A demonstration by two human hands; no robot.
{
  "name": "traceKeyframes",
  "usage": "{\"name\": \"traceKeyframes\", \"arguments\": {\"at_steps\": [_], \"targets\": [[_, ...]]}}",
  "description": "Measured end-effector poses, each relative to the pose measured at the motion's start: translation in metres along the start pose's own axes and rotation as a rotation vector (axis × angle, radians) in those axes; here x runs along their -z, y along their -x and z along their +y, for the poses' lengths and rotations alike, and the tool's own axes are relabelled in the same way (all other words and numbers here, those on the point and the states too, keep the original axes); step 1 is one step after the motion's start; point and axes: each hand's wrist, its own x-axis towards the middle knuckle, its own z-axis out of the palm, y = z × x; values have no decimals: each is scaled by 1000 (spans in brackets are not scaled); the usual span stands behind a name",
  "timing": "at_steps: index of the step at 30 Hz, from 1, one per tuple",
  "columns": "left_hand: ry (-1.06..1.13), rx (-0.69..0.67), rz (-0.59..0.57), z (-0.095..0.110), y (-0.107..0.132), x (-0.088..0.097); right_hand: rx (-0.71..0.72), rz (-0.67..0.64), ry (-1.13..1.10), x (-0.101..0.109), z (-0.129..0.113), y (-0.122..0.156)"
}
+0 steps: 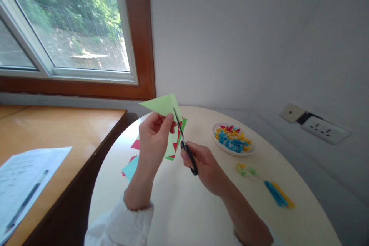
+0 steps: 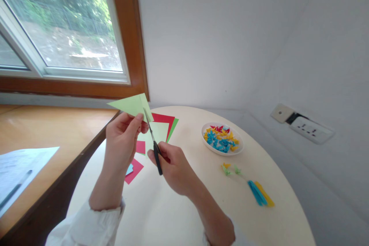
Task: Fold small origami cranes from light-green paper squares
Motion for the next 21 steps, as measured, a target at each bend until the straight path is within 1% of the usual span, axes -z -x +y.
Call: {"name": "traceKeyframes", "arguments": {"at_steps": [21], "targets": [[-11, -8, -9, 3, 2, -1, 13, -9, 10, 0, 1, 1]]}}
